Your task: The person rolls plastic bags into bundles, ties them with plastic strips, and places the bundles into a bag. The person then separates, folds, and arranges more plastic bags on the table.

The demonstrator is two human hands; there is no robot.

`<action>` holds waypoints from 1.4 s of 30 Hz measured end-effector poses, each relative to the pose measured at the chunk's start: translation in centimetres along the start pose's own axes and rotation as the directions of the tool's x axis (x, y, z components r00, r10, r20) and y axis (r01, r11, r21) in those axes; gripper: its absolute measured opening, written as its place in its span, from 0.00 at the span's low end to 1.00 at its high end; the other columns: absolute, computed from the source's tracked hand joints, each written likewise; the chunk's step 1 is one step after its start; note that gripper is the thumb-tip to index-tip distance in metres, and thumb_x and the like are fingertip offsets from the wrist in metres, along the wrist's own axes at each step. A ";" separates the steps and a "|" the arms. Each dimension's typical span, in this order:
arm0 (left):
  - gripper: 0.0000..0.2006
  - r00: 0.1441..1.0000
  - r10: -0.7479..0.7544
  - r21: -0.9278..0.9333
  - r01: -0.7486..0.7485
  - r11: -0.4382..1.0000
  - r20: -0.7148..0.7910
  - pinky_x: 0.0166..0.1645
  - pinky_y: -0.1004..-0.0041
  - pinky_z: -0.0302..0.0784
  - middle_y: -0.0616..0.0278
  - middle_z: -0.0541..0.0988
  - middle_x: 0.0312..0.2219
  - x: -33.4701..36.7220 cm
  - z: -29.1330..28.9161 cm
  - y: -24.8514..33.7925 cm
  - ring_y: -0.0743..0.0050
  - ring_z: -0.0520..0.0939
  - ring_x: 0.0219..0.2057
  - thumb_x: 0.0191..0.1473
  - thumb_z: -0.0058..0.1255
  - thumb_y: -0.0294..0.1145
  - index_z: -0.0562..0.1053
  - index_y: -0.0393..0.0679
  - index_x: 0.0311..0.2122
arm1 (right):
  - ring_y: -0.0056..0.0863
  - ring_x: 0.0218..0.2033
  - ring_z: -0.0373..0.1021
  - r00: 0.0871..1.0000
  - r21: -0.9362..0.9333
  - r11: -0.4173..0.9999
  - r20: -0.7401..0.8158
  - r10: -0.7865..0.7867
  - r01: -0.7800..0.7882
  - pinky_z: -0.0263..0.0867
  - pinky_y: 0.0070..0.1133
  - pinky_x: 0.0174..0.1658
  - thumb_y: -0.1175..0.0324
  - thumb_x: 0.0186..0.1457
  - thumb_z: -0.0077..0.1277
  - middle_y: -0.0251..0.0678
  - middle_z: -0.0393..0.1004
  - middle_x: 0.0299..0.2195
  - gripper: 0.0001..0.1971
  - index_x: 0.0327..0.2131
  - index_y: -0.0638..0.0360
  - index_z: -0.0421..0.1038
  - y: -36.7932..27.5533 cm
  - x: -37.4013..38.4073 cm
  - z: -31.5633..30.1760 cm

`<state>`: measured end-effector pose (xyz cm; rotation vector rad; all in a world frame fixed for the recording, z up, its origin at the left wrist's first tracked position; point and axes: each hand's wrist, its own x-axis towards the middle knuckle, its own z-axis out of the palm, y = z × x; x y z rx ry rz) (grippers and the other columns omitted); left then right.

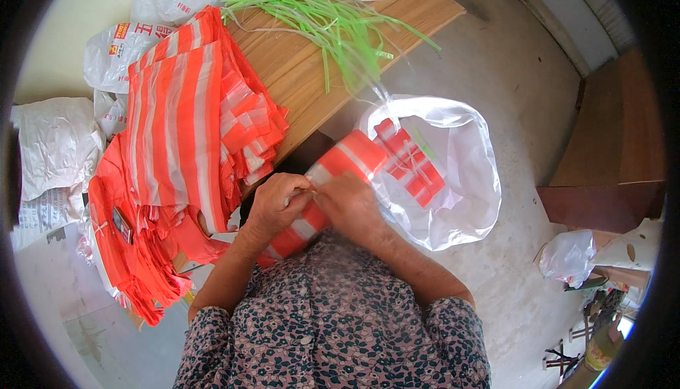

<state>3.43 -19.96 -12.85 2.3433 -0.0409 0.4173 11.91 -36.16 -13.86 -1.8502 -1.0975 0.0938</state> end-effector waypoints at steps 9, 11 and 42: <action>0.12 0.968 0.252 0.309 -0.241 0.920 0.003 0.33 0.68 0.72 0.59 0.76 0.28 0.4 0.4 0.2 0.61 0.78 0.30 0.39 0.57 0.23 0.72 0.42 0.33 | 0.38 0.27 0.69 0.999 0.018 0.999 -0.038 0.033 -0.032 0.65 0.28 0.30 0.79 0.45 0.55 0.40 0.70 0.22 0.04 0.27 0.62 0.72 -0.5 -0.1 0.0; 0.12 0.973 0.230 0.313 -0.219 0.924 0.001 0.33 0.68 0.72 0.60 0.76 0.28 0.2 0.8 0.1 0.62 0.78 0.30 0.39 0.57 0.23 0.72 0.42 0.33 | 0.37 0.26 0.69 0.999 0.036 0.999 -0.035 0.028 -0.027 0.65 0.28 0.30 0.79 0.45 0.55 0.40 0.70 0.23 0.04 0.27 0.62 0.72 -0.3 -0.2 0.1; 0.09 0.980 0.175 0.141 -0.161 0.977 -0.093 0.37 0.68 0.77 0.51 0.77 0.31 -1.2 1.3 -0.3 0.55 0.80 0.33 0.45 0.53 0.19 0.71 0.37 0.35 | 0.41 0.31 0.70 0.990 -0.289 0.947 0.060 -0.127 0.139 0.66 0.31 0.32 0.72 0.45 0.53 0.38 0.72 0.27 0.04 0.28 0.59 0.71 -0.2 1.4 -0.6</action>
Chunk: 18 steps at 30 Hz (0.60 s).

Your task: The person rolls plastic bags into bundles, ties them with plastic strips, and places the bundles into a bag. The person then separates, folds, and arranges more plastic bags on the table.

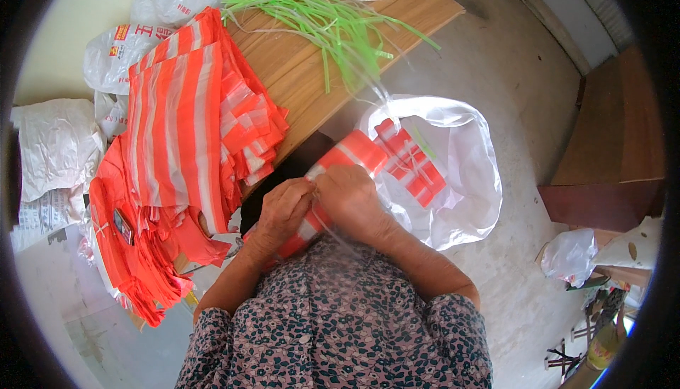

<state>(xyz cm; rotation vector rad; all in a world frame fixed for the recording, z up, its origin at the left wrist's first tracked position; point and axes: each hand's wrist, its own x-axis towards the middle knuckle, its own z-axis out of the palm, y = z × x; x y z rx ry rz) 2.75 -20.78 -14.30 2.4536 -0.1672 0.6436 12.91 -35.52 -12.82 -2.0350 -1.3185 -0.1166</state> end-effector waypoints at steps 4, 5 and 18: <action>0.10 1.000 -0.016 -0.018 0.016 1.000 -0.026 0.36 0.68 0.77 0.52 0.77 0.31 0.1 0.2 0.2 0.56 0.80 0.33 0.45 0.54 0.19 0.71 0.37 0.35 | 0.39 0.32 0.69 0.994 0.089 0.994 -0.084 0.066 -0.058 0.66 0.28 0.35 0.77 0.44 0.56 0.39 0.71 0.30 0.08 0.32 0.61 0.72 0.4 -0.3 0.6; 0.10 0.999 -0.017 -0.012 0.016 1.000 -0.030 0.36 0.68 0.77 0.52 0.77 0.31 0.1 0.1 0.3 0.56 0.80 0.32 0.45 0.54 0.19 0.71 0.37 0.35 | 0.38 0.33 0.69 0.990 0.245 0.965 -0.081 0.118 -0.095 0.66 0.27 0.36 0.77 0.44 0.57 0.40 0.71 0.30 0.09 0.32 0.61 0.72 0.9 -0.4 0.9; 0.05 0.993 0.009 0.107 0.004 0.994 -0.118 0.32 0.69 0.75 0.56 0.76 0.26 0.1 -0.7 1.4 0.60 0.79 0.28 0.44 0.57 0.25 0.74 0.39 0.29 | 0.42 0.35 0.68 0.994 0.294 0.951 -0.019 0.105 -0.095 0.67 0.29 0.38 0.78 0.46 0.54 0.43 0.69 0.32 0.08 0.32 0.63 0.68 0.9 -0.5 0.3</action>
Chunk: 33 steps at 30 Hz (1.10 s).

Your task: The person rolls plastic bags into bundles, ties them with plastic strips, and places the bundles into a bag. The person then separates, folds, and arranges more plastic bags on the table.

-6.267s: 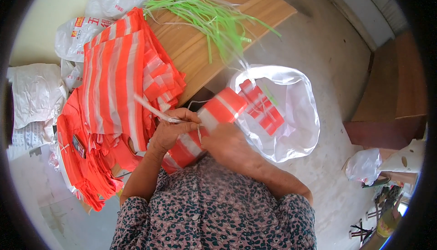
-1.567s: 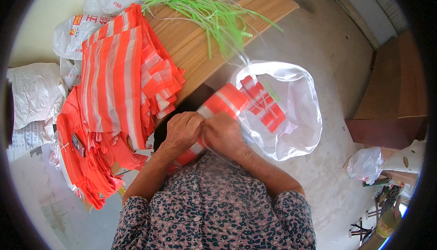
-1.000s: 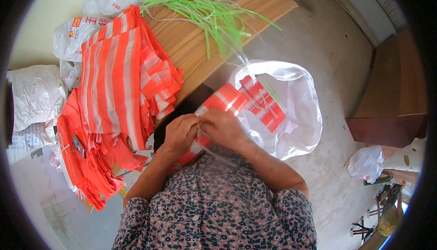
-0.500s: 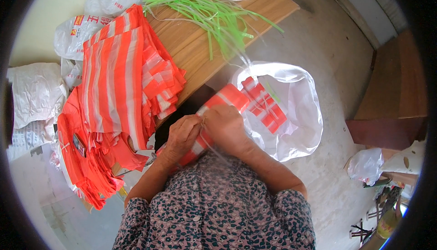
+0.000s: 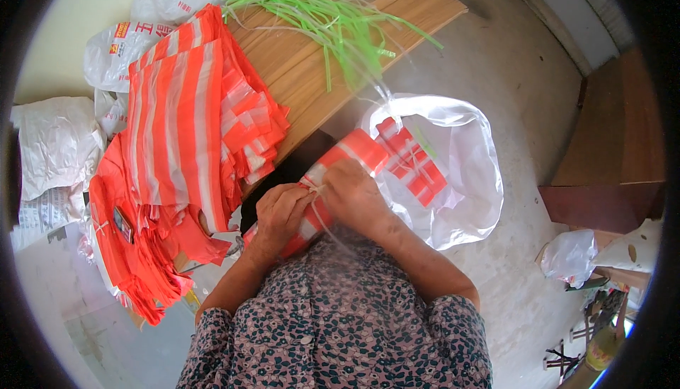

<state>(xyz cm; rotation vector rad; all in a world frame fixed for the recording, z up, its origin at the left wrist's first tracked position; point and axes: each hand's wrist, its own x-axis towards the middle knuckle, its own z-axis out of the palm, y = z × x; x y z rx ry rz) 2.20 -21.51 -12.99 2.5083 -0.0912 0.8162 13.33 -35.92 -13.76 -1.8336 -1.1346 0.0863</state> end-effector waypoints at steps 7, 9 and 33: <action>0.05 0.995 -0.089 0.014 0.088 0.996 0.048 0.28 0.68 0.72 0.58 0.75 0.22 -0.4 -0.5 0.3 0.60 0.77 0.23 0.43 0.56 0.25 0.72 0.40 0.26 | 0.42 0.32 0.66 0.998 -0.122 0.993 -0.059 -0.015 0.007 0.66 0.33 0.36 0.76 0.42 0.50 0.41 0.67 0.29 0.05 0.26 0.60 0.66 0.1 -0.4 0.4; 0.05 0.995 -0.091 0.015 0.090 0.996 0.037 0.27 0.67 0.72 0.58 0.74 0.21 -0.7 -0.6 0.2 0.60 0.76 0.22 0.44 0.56 0.25 0.71 0.40 0.25 | 0.45 0.33 0.68 0.999 -0.177 0.984 -0.037 -0.002 -0.005 0.67 0.33 0.35 0.80 0.46 0.48 0.45 0.68 0.29 0.07 0.32 0.64 0.64 -0.1 -0.6 0.0; 0.04 0.916 -0.323 0.095 0.309 0.946 0.238 0.27 0.67 0.72 0.54 0.75 0.21 -0.8 -2.5 1.8 0.55 0.78 0.23 0.46 0.55 0.26 0.72 0.40 0.27 | 0.36 0.26 0.70 0.964 -0.004 0.995 -0.249 0.092 -0.096 0.66 0.26 0.29 0.83 0.44 0.49 0.40 0.71 0.23 0.07 0.28 0.61 0.72 0.7 -0.3 1.3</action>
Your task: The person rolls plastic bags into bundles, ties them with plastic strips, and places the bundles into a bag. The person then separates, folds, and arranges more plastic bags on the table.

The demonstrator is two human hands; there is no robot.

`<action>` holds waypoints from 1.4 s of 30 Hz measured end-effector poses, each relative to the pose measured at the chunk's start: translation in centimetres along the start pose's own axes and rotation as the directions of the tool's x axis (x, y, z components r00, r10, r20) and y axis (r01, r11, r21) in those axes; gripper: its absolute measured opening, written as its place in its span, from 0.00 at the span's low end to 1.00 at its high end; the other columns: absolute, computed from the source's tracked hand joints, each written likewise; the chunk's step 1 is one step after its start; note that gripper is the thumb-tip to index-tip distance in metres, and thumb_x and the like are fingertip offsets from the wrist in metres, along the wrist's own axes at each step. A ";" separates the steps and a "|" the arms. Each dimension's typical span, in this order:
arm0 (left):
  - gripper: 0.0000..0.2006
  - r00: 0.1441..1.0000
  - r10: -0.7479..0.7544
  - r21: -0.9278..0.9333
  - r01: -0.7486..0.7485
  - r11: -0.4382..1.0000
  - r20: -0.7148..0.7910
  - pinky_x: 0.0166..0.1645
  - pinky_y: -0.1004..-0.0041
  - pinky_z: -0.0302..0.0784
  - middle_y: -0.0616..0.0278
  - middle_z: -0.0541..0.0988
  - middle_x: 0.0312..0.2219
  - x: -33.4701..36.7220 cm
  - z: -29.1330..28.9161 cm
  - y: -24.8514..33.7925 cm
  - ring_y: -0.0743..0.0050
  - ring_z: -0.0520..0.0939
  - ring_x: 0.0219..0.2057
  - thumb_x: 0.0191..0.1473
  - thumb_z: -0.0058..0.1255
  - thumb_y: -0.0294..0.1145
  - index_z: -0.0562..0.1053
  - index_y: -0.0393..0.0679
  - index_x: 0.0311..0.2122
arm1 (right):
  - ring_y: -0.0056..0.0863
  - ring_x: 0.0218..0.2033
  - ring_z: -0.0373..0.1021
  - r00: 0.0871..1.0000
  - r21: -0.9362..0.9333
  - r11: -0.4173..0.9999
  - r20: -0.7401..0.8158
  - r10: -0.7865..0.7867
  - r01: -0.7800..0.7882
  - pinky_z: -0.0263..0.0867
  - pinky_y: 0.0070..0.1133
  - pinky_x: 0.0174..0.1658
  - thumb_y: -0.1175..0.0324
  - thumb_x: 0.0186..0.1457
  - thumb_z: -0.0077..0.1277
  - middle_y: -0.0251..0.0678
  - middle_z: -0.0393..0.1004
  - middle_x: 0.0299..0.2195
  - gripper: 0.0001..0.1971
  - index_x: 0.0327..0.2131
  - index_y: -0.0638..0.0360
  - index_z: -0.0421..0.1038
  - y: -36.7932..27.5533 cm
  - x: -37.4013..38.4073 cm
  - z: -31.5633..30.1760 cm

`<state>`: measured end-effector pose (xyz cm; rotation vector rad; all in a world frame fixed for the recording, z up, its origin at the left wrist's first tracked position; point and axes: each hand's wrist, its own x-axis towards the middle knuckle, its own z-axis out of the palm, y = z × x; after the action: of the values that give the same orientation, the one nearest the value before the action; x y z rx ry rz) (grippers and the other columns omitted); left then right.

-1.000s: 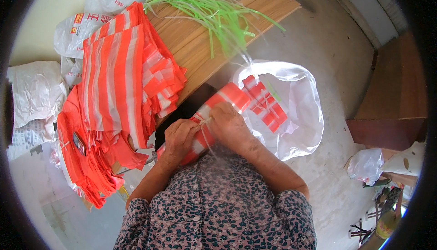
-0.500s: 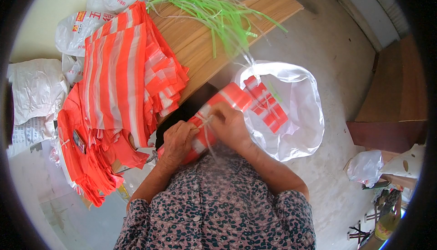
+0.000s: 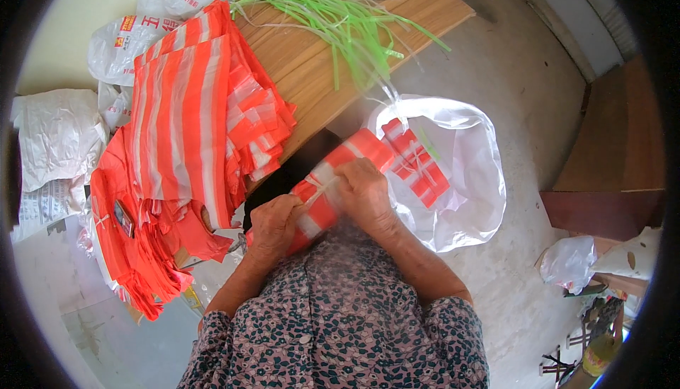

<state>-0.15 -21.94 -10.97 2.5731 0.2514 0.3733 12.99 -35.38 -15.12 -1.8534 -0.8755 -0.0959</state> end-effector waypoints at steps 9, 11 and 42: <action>0.02 0.999 -0.024 -0.130 0.018 0.991 -0.042 0.29 0.69 0.72 0.54 0.75 0.22 -1.2 0.2 -1.1 0.56 0.78 0.24 0.47 0.54 0.24 0.72 0.39 0.27 | 0.37 0.26 0.70 0.999 -0.040 0.999 -0.044 0.001 -0.003 0.66 0.27 0.30 0.83 0.42 0.49 0.41 0.71 0.23 0.07 0.26 0.61 0.72 0.2 0.2 -0.1; 0.02 0.998 -0.052 -0.158 0.047 0.986 -0.024 0.28 0.69 0.72 0.54 0.75 0.21 -1.5 0.3 -1.4 0.56 0.78 0.24 0.47 0.54 0.24 0.72 0.39 0.27 | 0.37 0.26 0.70 0.999 -0.060 0.998 -0.049 0.006 -0.009 0.66 0.27 0.30 0.83 0.42 0.49 0.41 0.71 0.23 0.07 0.26 0.61 0.72 0.2 0.1 -0.2; 0.36 0.662 -0.277 -0.079 0.454 0.887 0.696 0.47 0.62 0.71 0.46 0.78 0.38 -2.3 -4.4 -1.6 0.47 0.77 0.42 0.33 0.66 0.45 0.67 0.43 0.50 | 0.22 0.36 0.72 0.786 0.879 0.120 0.342 0.514 -0.461 0.66 0.20 0.46 0.80 0.47 0.55 0.33 0.77 0.34 0.11 0.37 0.65 0.74 4.9 -1.9 -7.5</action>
<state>-3.89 -19.04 -8.67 2.1527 0.4162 -0.6455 16.91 -43.54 -16.28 -0.8332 -0.0677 0.6981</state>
